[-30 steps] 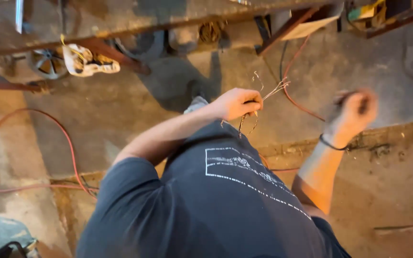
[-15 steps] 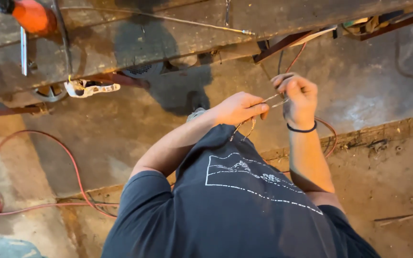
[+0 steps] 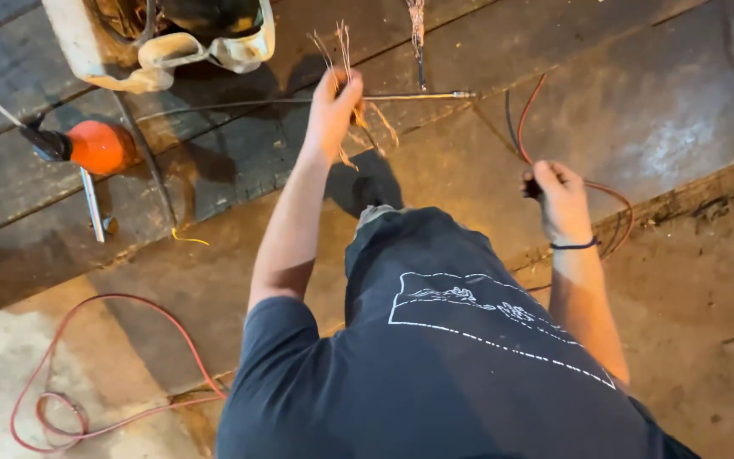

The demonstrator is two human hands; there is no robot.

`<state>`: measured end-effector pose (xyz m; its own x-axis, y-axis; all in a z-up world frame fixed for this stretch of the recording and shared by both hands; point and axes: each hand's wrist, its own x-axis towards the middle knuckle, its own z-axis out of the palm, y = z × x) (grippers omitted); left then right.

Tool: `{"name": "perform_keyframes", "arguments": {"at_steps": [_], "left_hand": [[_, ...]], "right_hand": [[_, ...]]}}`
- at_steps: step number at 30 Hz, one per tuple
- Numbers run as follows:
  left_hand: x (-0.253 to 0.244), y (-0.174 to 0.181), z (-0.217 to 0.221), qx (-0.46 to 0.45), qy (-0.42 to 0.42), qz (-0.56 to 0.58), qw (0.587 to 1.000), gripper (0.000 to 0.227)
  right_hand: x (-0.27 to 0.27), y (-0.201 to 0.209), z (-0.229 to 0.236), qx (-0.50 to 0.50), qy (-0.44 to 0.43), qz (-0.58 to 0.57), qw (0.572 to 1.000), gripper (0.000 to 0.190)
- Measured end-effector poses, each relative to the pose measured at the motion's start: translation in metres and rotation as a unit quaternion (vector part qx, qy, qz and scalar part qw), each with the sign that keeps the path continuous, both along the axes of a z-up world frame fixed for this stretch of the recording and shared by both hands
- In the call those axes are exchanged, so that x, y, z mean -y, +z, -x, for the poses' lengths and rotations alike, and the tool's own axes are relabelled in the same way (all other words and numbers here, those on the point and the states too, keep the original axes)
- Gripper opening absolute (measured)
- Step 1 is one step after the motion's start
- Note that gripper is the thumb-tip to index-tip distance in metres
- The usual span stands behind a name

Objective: The person holds a bundle of copper wires and twists the strands together by hand. They repeatedly separate and re-twist the wires, occasionally moving around the cluttered workshop area while continuing the manual twisting process.

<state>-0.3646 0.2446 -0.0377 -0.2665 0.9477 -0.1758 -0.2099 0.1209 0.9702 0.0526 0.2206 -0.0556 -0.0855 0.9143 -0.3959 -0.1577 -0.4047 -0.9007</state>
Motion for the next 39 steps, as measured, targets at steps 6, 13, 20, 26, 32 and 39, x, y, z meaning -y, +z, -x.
{"name": "perform_keyframes", "arguments": {"at_steps": [6,13,20,26,32,39], "left_hand": [[-0.068,0.016,0.033,0.017,-0.035,-0.098,0.994,0.016],[-0.07,0.011,0.052,0.024,0.006,-0.04,0.999,0.023],[-0.035,-0.02,0.077,-0.309,0.109,0.064,0.942,0.044],[0.066,0.031,0.035,-0.372,0.178,0.108,0.905,0.041],[0.152,-0.033,-0.028,-0.271,0.207,0.117,0.933,0.024],[0.097,-0.063,-0.06,-0.299,0.025,0.253,0.92,0.029]], "right_hand": [[0.0,0.033,0.058,0.194,0.12,-0.145,0.963,0.015],[-0.035,0.034,0.101,0.26,0.27,-0.171,0.911,0.02],[-0.118,0.003,0.166,0.374,0.298,-0.361,0.8,0.028],[-0.203,-0.041,0.204,0.571,0.392,-0.264,0.671,0.062],[-0.235,-0.068,0.198,0.535,0.404,-0.271,0.69,0.042],[-0.235,-0.043,0.097,0.309,0.227,-0.392,0.836,0.013]]}}
